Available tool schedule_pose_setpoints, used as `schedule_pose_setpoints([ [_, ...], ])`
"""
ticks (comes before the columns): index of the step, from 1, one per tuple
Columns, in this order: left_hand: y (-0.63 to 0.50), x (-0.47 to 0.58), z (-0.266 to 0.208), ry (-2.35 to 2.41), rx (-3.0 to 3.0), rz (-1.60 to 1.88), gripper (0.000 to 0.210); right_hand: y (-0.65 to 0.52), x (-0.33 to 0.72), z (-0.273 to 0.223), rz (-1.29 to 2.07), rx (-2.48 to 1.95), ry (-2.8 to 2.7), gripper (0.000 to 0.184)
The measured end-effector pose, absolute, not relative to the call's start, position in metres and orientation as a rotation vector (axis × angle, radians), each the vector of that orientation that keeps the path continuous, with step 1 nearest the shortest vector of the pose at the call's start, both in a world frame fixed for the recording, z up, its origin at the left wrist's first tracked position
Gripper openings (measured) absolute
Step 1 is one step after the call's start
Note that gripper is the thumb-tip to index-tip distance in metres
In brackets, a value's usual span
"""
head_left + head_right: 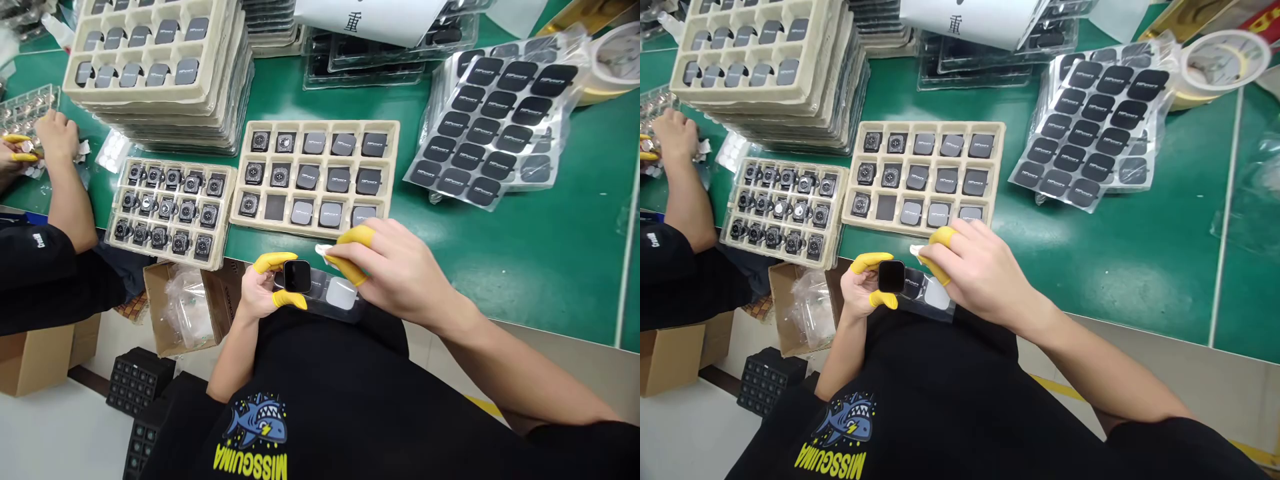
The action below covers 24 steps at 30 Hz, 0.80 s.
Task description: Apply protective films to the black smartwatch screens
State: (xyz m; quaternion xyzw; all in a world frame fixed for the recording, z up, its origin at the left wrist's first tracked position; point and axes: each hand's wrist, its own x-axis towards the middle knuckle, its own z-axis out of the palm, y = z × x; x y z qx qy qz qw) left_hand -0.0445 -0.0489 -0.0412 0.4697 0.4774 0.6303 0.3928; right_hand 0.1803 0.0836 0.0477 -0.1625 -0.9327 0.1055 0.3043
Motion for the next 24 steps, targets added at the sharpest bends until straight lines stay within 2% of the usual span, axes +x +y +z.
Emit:
schedule_pose_setpoints([
  [5,-0.047,-0.045,-0.035,1.157,1.229,1.559,0.085,0.067,0.183,0.064,0.488,-0.225,-2.465,0.017],
  [8,-0.045,-0.042,-0.036,1.166,1.287,1.526,0.083,0.061,0.167,0.065,0.402,-0.197,-2.476,0.024],
  [12,-0.048,-0.041,-0.041,1.196,1.29,1.576,0.085,0.07,0.156,0.055,0.216,-0.368,-2.481,0.029],
  [14,-0.051,-0.043,-0.041,1.214,1.236,1.614,0.085,0.075,0.16,0.05,0.183,-0.453,-2.489,0.026],
  [17,-0.054,-0.048,-0.039,1.252,1.202,1.659,0.084,0.078,0.175,0.049,0.306,-0.548,-2.397,0.007],
  [20,-0.052,-0.048,-0.038,1.261,1.249,1.655,0.088,0.073,0.183,0.055,0.399,-0.531,-2.313,0.018],
  [24,-0.044,-0.042,-0.038,1.228,1.293,1.629,0.088,0.065,0.171,0.057,0.394,-0.3,-2.418,0.018],
])
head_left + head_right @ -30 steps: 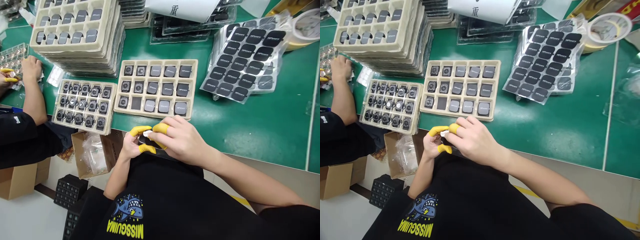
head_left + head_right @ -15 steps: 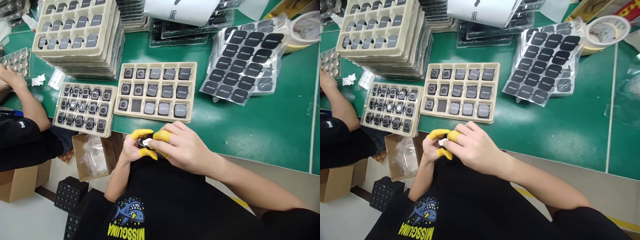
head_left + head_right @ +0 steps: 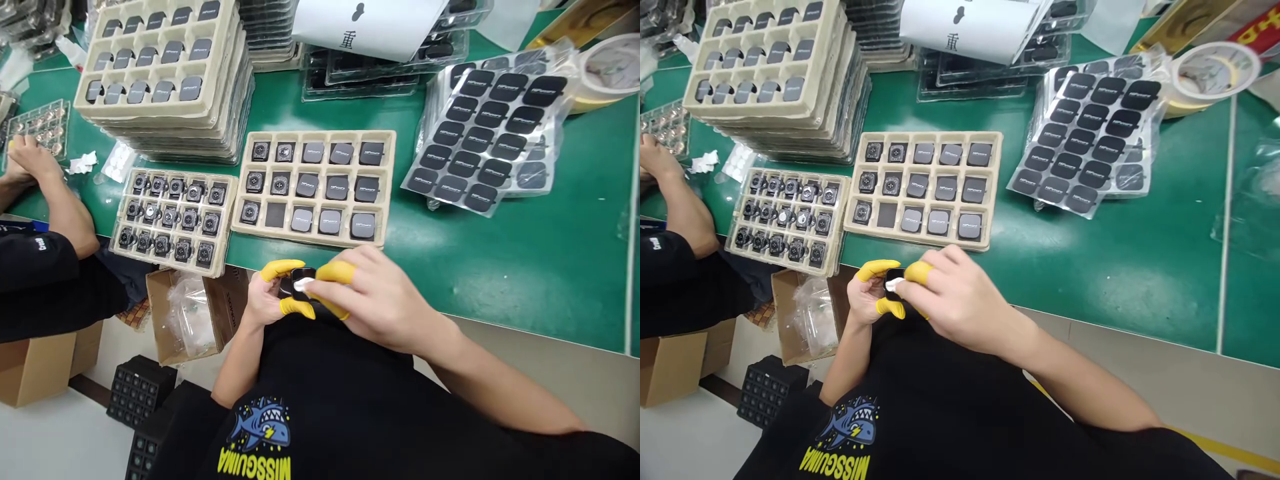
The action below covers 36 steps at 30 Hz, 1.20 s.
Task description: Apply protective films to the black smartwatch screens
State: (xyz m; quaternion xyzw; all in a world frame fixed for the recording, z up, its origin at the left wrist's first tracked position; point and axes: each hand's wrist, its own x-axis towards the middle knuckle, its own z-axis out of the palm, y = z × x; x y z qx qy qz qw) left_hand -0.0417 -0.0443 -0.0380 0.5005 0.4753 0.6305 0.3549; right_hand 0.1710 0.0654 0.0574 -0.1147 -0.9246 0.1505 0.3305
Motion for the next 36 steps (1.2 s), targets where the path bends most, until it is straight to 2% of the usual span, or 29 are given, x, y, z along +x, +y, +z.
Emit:
schedule_pose_setpoints([
  [3,-0.044,-0.041,-0.037,1.221,1.301,1.652,0.087,0.07,0.162,0.05,0.344,-0.346,-2.48,0.025],
  [9,-0.066,-0.048,-0.029,1.338,1.315,1.663,0.091,0.094,0.225,0.024,0.433,-0.741,-2.284,0.018],
  [14,-0.074,-0.044,-0.024,1.162,1.42,1.671,0.09,0.126,0.322,-0.033,0.244,-1.16,-2.175,0.021],
  [17,-0.07,-0.041,-0.02,1.098,1.471,1.666,0.088,0.142,0.352,-0.069,0.2,-1.276,-2.124,0.021],
  [19,-0.066,-0.041,-0.018,1.119,1.496,1.648,0.089,0.141,0.355,-0.076,0.178,-1.304,-2.103,0.022],
  [22,-0.06,-0.04,-0.015,1.144,1.514,1.645,0.091,0.117,0.333,-0.049,0.153,-1.302,-2.026,0.011],
  [24,-0.055,-0.037,-0.015,1.122,1.532,1.665,0.09,0.089,0.305,-0.013,0.264,-1.272,-1.892,0.022],
  [25,-0.052,-0.035,-0.014,1.101,1.546,1.677,0.09,0.074,0.289,0.006,0.421,-1.218,-1.877,0.029],
  [28,-0.048,-0.029,-0.014,1.063,1.568,1.668,0.091,0.04,0.243,0.048,0.821,-1.018,-2.209,0.044],
  [31,-0.054,-0.028,-0.015,1.107,1.476,1.589,0.085,0.031,0.216,0.056,0.955,-0.936,-2.385,0.041],
  [36,-0.077,-0.037,-0.016,1.14,1.282,1.586,0.081,0.04,0.213,0.041,1.096,-0.948,-2.344,0.029],
])
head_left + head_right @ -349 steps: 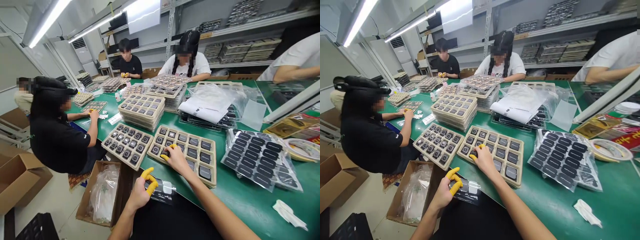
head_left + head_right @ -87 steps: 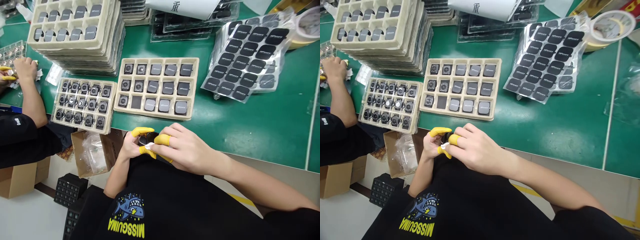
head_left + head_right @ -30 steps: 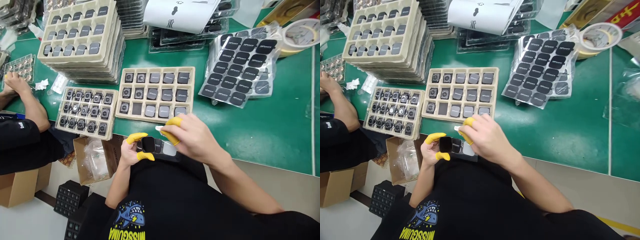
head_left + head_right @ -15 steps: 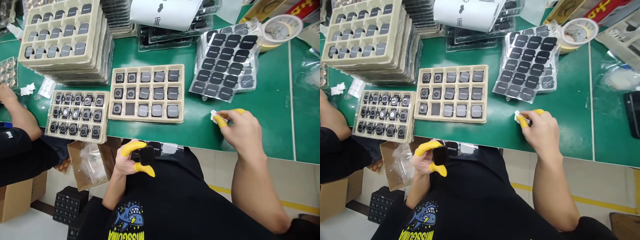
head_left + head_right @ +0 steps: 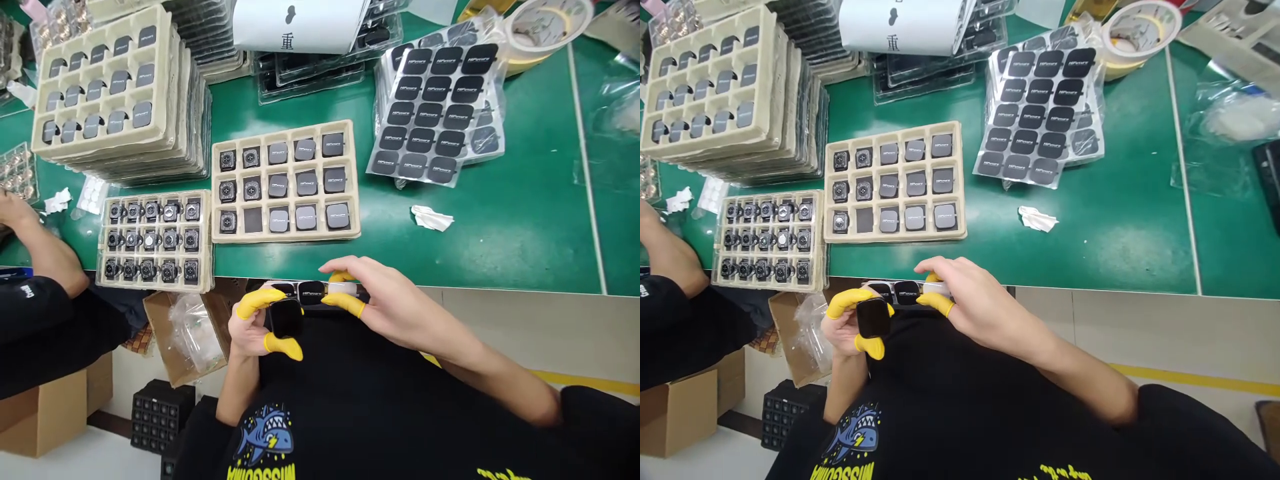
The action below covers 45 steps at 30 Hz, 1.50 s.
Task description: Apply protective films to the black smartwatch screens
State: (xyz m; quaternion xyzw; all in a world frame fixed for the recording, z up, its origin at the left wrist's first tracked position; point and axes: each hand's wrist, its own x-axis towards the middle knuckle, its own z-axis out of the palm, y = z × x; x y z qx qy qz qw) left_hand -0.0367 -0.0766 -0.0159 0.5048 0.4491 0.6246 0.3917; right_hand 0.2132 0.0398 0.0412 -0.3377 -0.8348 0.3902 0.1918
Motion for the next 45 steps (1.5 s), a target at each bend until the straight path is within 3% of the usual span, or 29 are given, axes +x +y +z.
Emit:
schedule_pose_setpoints([
  [5,-0.08,-0.04,-0.018,1.244,1.318,1.61,0.09,0.046,0.213,0.042,1.17,-0.91,-2.376,0.019],
  [10,-0.074,-0.037,-0.016,1.389,1.496,1.536,0.088,0.052,0.205,0.05,1.007,-0.791,-2.398,0.013],
  [21,-0.073,-0.018,-0.015,1.319,1.313,1.615,0.077,0.044,0.196,0.028,0.597,-0.664,-2.304,0.019],
  [31,-0.07,-0.015,-0.022,1.324,1.144,1.634,0.081,0.042,0.195,0.025,0.69,-0.64,-2.265,0.017],
  [34,-0.067,-0.021,-0.025,1.32,1.096,1.694,0.077,0.038,0.2,0.03,0.782,-0.546,-2.237,0.021],
  [37,-0.061,-0.029,-0.031,1.265,1.13,1.742,0.079,0.037,0.209,0.044,0.99,-0.525,-2.114,0.013],
  [45,-0.054,-0.028,-0.046,1.292,1.449,1.661,0.09,0.061,0.195,0.085,1.62,-0.791,-1.753,0.01],
])
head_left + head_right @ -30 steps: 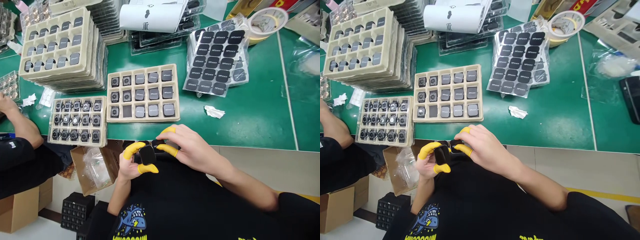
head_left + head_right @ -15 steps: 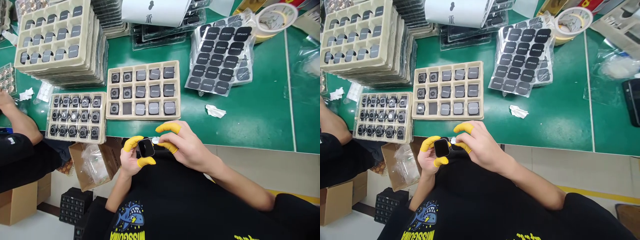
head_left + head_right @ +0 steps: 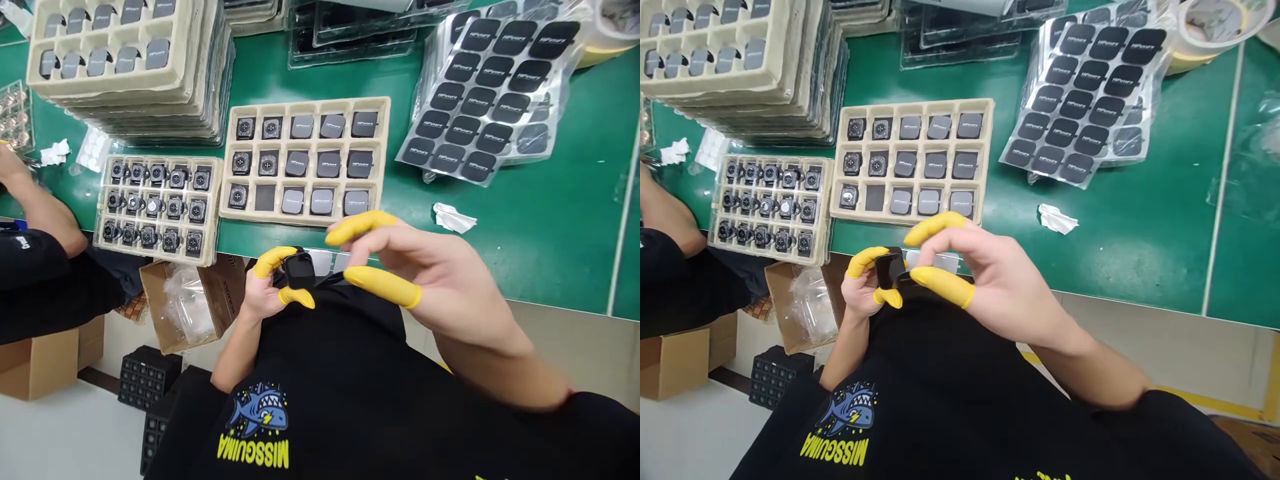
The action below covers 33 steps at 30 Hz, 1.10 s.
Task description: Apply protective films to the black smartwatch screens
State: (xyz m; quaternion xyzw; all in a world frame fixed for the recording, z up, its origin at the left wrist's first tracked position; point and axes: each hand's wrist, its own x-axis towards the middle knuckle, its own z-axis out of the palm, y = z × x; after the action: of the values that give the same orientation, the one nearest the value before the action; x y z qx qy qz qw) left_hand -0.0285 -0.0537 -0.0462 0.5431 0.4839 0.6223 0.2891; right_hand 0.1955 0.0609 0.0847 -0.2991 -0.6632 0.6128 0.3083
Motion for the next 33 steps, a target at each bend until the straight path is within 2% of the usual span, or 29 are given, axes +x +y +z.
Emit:
schedule_pose_setpoints([
  [10,-0.06,-0.033,-0.051,1.403,1.6,1.541,0.09,0.071,0.164,0.085,1.92,-0.77,-1.742,0.019],
  [25,-0.063,-0.034,-0.055,1.365,1.583,1.555,0.092,0.064,0.157,0.071,1.905,-0.778,-1.684,0.01],
  [33,-0.058,-0.031,-0.05,1.341,1.627,1.625,0.087,0.064,0.157,0.07,1.911,-0.786,-1.689,0.011],
])
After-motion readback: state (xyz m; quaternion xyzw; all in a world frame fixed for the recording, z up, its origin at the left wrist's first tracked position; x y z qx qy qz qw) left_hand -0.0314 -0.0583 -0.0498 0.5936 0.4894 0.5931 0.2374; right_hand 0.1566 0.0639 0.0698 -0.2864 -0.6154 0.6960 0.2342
